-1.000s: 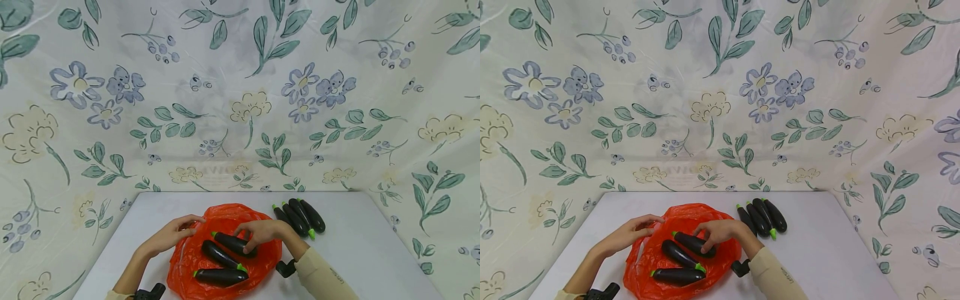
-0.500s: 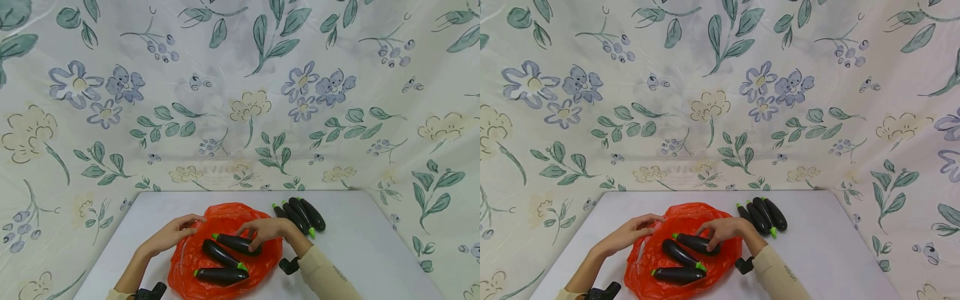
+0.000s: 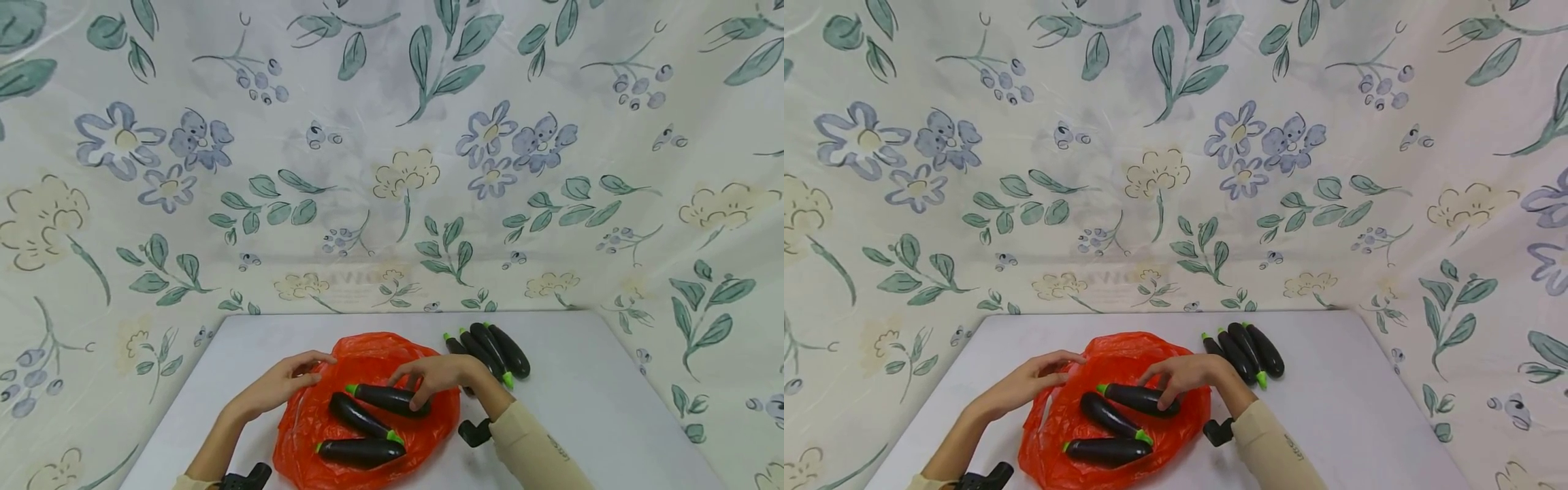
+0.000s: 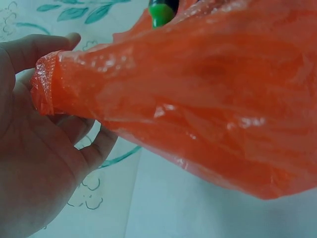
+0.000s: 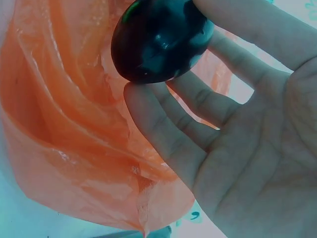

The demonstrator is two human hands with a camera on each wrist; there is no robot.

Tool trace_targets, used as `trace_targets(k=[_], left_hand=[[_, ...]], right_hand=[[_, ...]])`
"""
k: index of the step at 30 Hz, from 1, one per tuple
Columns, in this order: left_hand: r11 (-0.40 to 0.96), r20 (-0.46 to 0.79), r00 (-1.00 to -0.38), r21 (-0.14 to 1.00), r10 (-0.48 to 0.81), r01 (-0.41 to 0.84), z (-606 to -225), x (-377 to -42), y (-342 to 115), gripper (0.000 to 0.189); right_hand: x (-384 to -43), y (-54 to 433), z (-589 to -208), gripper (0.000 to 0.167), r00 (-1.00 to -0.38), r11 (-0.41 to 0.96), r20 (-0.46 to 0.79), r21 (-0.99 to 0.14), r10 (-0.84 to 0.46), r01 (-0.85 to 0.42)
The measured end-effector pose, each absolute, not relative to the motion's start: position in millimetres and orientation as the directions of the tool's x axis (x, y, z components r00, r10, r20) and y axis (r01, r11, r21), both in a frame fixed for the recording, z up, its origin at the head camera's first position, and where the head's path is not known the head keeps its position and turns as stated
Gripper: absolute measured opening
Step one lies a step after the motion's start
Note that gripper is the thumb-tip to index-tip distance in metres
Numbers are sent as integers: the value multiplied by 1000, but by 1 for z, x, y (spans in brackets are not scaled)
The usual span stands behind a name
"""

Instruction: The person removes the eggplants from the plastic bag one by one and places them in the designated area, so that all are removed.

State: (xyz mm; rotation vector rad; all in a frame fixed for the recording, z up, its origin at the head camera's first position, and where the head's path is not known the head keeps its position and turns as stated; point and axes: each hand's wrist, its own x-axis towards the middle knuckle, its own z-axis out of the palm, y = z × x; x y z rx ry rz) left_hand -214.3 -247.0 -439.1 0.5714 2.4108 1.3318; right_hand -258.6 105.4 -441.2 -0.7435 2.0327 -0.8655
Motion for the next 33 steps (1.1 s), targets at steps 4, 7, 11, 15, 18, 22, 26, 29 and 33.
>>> trace_targets(k=[4,7,11,15,18,22,26,29,33], left_hand=[[472,-85,-860,860,502,191,-440,-215,-248,34],[470,-79,-859,861,506,197,-441,-215,-248,35],[463,-78,-860,865,504,192,-442,-214,-249,35],[462,-81,-862,867,501,188,-442,-213,-249,36],[464,-80,-864,866,497,187,-441,-213,-248,36],[468,-84,-866,865,493,182,-442,-212,-247,35],[470,-87,-866,864,493,181,-442,-213,-247,35],[473,-84,-867,862,492,185,-442,-213,-246,35],[476,-85,-870,860,486,182,-443,-213,-246,35]], right_hand=[[-259,109,-440,49,-519,588,-424,-783,-743,-203],[-259,113,-440,49,-524,592,-423,-780,-739,-205],[-260,116,-441,49,-526,590,-424,-783,-737,-196],[-259,118,-439,48,-518,579,-424,-796,-742,-177],[-259,120,-438,47,-519,571,-419,-803,-745,-171],[-259,124,-437,47,-529,568,-413,-806,-742,-167],[-259,128,-435,48,-539,563,-405,-811,-739,-162],[-259,132,-434,48,-559,567,-397,-806,-728,-167],[-258,135,-432,47,-591,592,-397,-788,-702,-173]])
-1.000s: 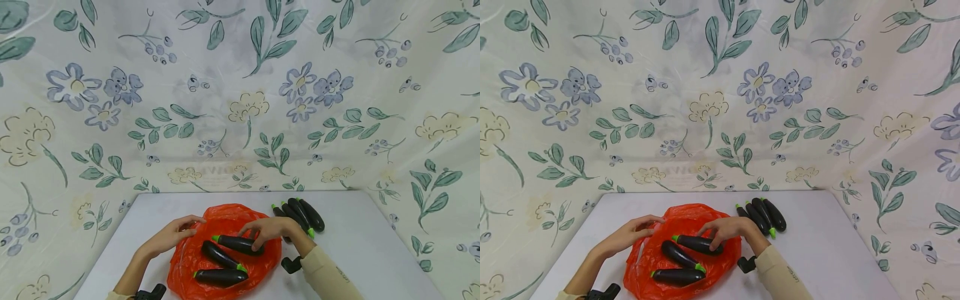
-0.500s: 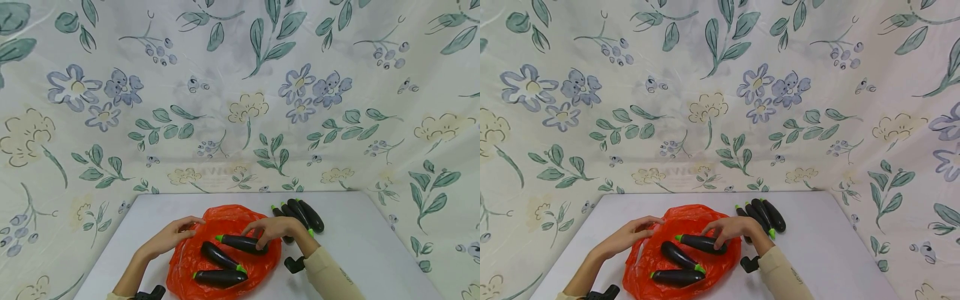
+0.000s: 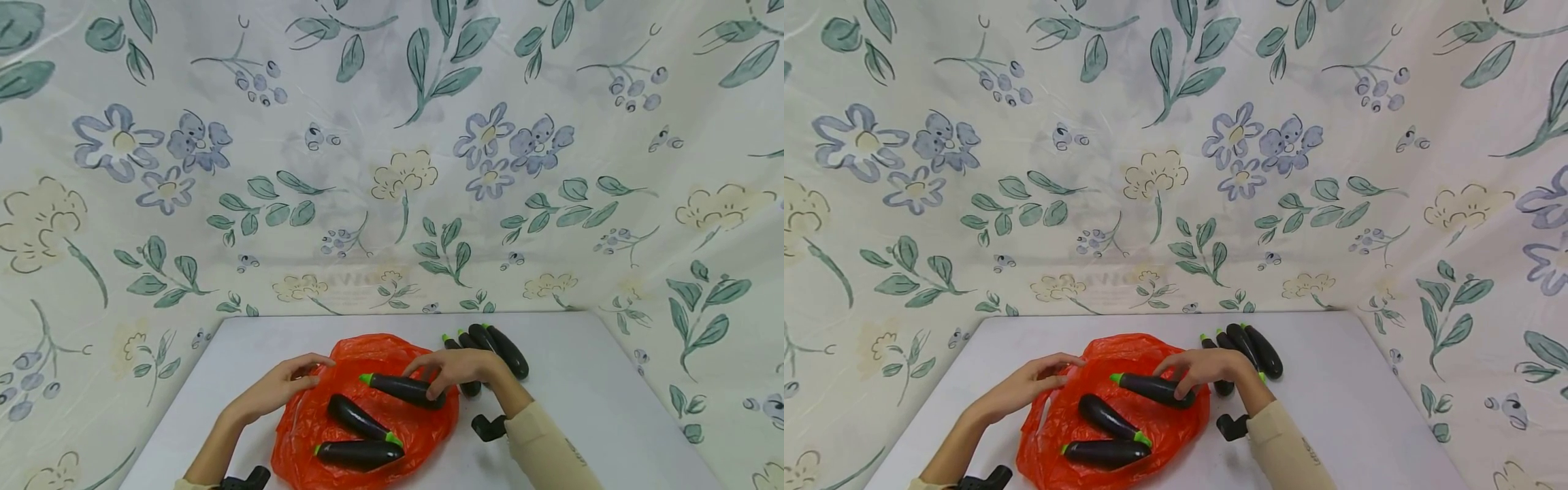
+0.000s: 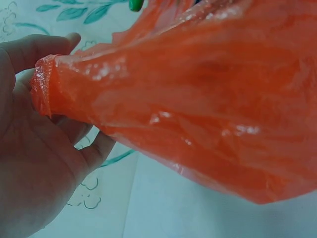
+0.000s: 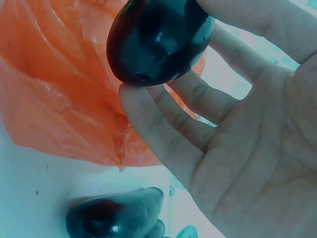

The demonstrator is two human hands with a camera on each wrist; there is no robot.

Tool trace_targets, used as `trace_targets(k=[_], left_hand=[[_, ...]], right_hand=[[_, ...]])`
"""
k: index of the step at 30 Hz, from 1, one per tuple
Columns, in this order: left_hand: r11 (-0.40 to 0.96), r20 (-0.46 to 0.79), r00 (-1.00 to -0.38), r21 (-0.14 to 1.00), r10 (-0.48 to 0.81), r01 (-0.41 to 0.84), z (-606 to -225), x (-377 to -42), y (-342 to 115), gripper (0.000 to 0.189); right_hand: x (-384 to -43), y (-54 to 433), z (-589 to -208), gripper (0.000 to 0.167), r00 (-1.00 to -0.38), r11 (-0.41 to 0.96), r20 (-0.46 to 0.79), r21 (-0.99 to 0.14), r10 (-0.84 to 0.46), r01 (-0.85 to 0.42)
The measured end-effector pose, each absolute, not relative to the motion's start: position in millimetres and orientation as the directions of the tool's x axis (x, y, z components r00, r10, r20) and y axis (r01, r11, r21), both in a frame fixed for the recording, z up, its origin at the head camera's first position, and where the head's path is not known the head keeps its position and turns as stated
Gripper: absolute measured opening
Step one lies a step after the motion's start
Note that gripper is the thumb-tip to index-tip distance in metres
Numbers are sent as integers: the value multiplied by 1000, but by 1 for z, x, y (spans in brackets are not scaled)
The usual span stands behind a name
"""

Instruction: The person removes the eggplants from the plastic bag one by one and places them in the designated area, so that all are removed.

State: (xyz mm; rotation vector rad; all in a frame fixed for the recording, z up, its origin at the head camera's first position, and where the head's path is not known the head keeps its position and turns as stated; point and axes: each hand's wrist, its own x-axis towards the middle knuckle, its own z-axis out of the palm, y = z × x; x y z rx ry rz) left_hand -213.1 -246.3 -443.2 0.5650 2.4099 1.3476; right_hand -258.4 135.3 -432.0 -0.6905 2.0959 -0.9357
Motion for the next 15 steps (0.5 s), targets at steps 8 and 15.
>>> trace_targets(k=[8,15], left_hand=[[478,-92,-871,861,483,175,-442,-213,-246,36],[462,-83,-870,869,487,176,-440,-213,-245,36]], right_hand=[[-260,144,-430,49,-607,596,-393,-785,-691,-170],[-260,154,-429,51,-601,573,-377,-802,-704,-168]])
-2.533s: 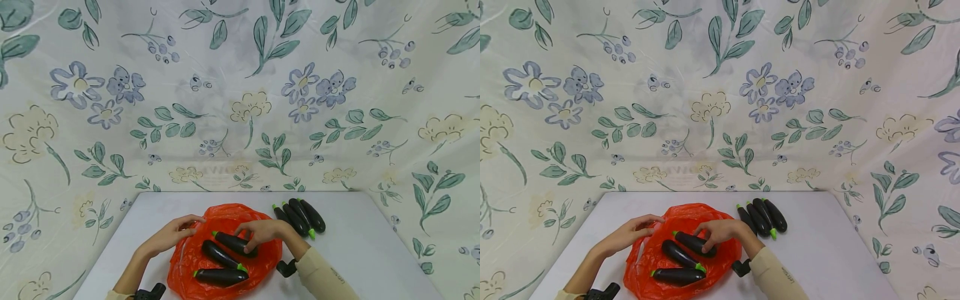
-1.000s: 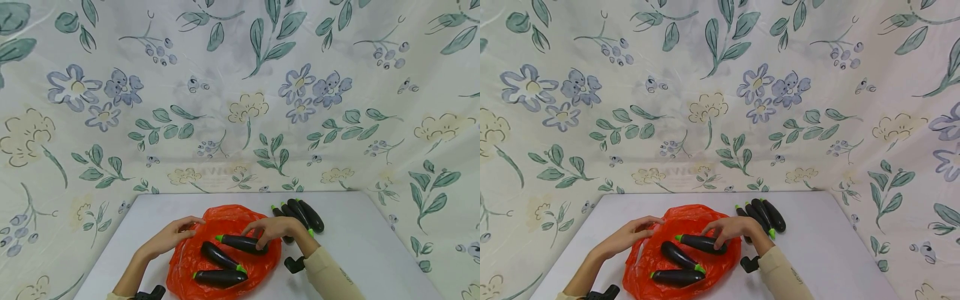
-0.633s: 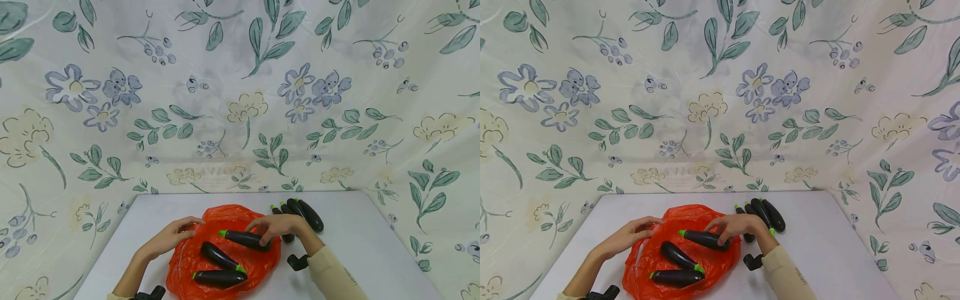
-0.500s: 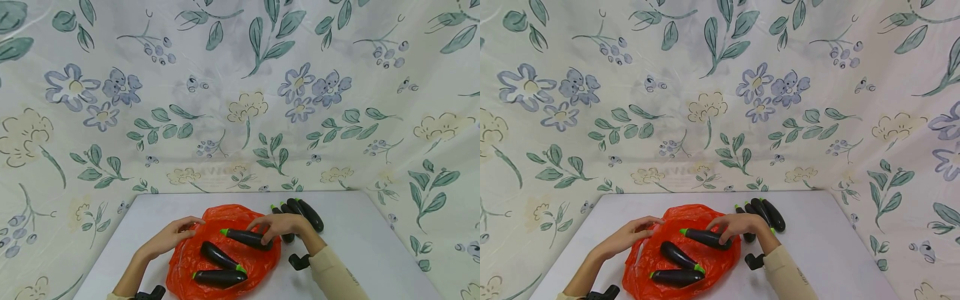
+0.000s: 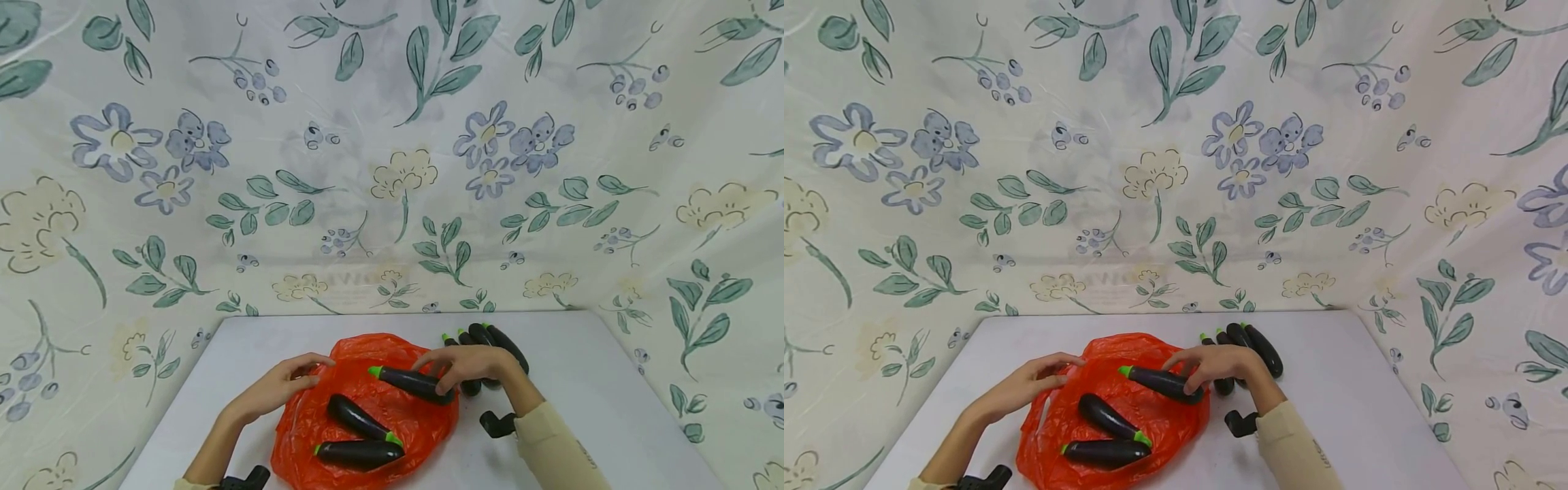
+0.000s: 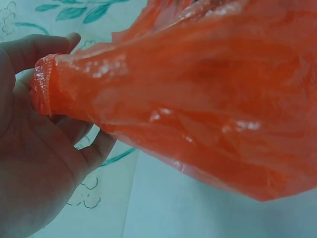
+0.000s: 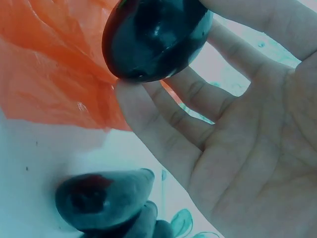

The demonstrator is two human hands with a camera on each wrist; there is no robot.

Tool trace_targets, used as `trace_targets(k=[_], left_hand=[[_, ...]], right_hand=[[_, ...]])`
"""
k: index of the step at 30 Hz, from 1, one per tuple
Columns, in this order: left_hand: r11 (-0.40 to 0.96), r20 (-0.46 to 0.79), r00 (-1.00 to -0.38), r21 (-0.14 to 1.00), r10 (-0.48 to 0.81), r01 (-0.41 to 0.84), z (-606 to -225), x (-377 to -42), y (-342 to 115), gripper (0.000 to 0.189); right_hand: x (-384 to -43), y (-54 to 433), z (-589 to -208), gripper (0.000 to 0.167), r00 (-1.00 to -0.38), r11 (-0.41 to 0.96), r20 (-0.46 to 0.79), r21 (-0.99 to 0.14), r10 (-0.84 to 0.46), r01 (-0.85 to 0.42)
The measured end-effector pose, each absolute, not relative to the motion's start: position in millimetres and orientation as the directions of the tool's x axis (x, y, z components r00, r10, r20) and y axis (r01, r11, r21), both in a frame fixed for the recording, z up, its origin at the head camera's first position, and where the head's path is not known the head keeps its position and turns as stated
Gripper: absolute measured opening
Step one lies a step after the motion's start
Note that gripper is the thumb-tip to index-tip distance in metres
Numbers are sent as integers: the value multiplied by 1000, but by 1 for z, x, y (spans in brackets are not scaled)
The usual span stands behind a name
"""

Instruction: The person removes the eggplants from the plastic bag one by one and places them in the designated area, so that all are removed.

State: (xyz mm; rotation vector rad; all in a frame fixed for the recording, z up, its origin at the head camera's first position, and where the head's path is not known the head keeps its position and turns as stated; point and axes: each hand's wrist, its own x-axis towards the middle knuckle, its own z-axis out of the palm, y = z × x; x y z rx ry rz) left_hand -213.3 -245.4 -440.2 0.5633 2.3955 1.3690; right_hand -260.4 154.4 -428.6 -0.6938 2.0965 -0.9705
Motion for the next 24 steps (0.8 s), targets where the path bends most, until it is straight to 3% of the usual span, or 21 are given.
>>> trace_targets(k=[12,24], left_hand=[[481,-86,-873,858,480,180,-440,-215,-246,34],[461,-80,-869,869,488,179,-440,-216,-244,35]], right_hand=[[-266,177,-427,54,-620,546,-359,-827,-698,-135],[-267,197,-424,55,-700,522,-295,-843,-651,-130]])
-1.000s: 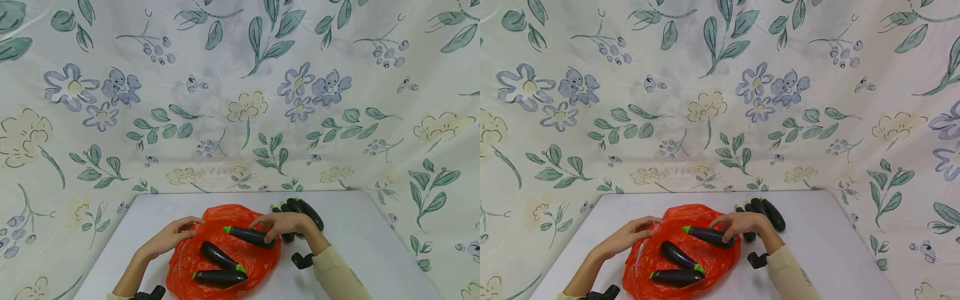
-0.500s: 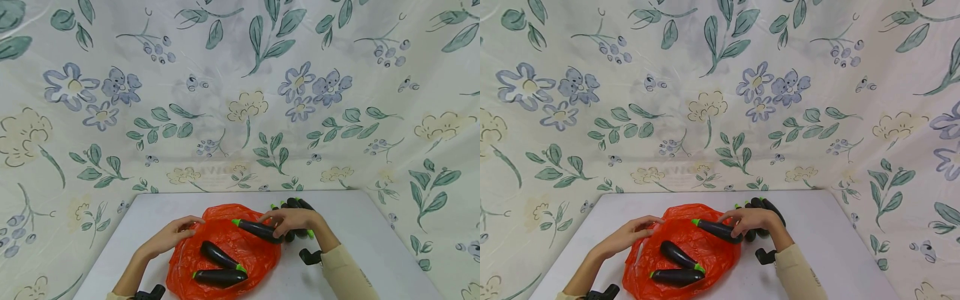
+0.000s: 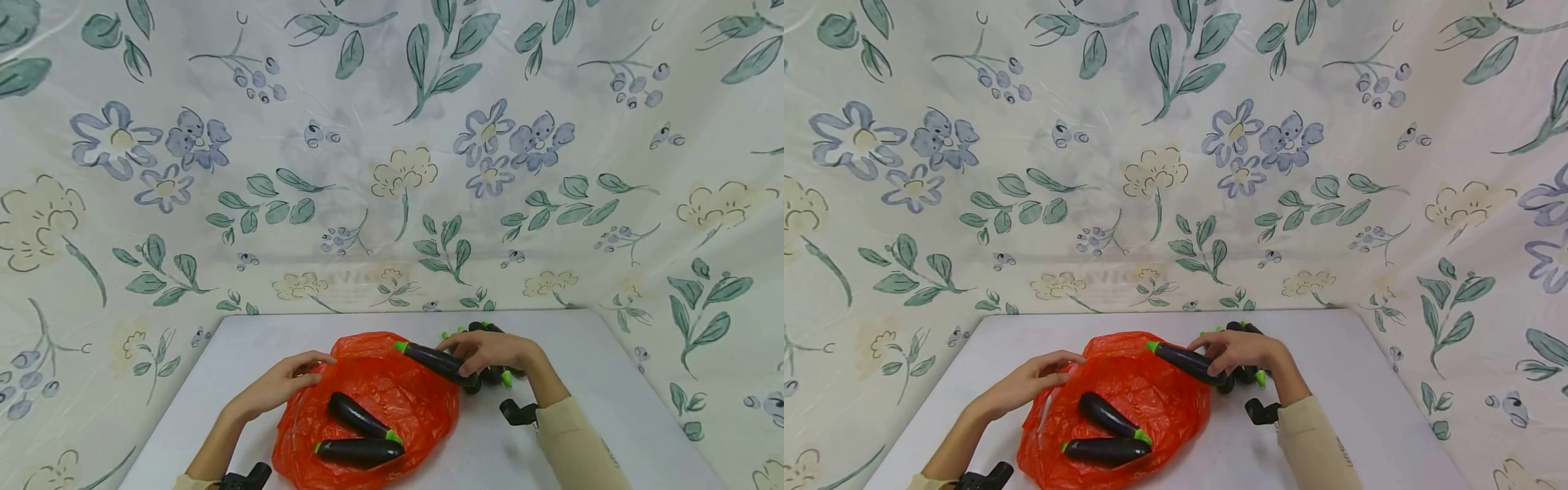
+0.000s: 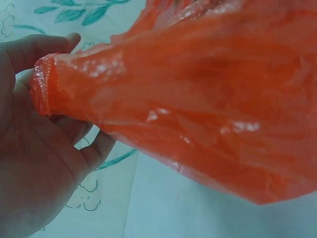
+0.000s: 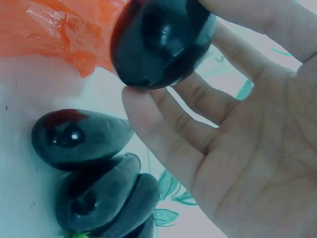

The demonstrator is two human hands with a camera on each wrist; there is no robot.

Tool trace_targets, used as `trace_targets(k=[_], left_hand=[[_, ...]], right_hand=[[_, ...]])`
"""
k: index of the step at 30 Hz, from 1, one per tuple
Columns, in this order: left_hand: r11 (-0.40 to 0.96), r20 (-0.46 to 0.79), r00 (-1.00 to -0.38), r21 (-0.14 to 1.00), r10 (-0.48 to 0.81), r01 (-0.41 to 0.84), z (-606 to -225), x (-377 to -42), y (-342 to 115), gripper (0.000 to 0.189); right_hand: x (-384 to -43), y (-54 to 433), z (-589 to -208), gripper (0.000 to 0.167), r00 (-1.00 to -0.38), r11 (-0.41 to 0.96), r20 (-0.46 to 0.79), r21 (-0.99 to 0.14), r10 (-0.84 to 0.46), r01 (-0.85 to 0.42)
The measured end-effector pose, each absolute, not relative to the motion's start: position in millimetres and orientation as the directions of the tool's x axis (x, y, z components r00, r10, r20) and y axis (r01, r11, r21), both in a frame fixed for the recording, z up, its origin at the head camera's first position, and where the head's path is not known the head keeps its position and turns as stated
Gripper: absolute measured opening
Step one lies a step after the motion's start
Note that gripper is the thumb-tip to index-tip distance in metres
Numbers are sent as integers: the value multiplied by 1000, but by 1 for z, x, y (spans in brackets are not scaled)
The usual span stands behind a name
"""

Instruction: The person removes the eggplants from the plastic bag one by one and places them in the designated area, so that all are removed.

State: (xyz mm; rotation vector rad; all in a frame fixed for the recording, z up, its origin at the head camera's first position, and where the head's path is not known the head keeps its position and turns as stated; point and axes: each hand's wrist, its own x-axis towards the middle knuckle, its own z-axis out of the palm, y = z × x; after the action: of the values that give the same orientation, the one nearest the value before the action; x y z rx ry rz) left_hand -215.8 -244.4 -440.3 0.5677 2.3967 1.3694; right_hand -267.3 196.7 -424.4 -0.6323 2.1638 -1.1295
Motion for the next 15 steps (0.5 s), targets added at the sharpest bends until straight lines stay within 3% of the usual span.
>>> trace_targets(k=[15], left_hand=[[477,-67,-868,855,491,204,-440,-215,-244,34]], right_hand=[[-269,214,-429,56,-766,460,-209,-879,-609,-126]])
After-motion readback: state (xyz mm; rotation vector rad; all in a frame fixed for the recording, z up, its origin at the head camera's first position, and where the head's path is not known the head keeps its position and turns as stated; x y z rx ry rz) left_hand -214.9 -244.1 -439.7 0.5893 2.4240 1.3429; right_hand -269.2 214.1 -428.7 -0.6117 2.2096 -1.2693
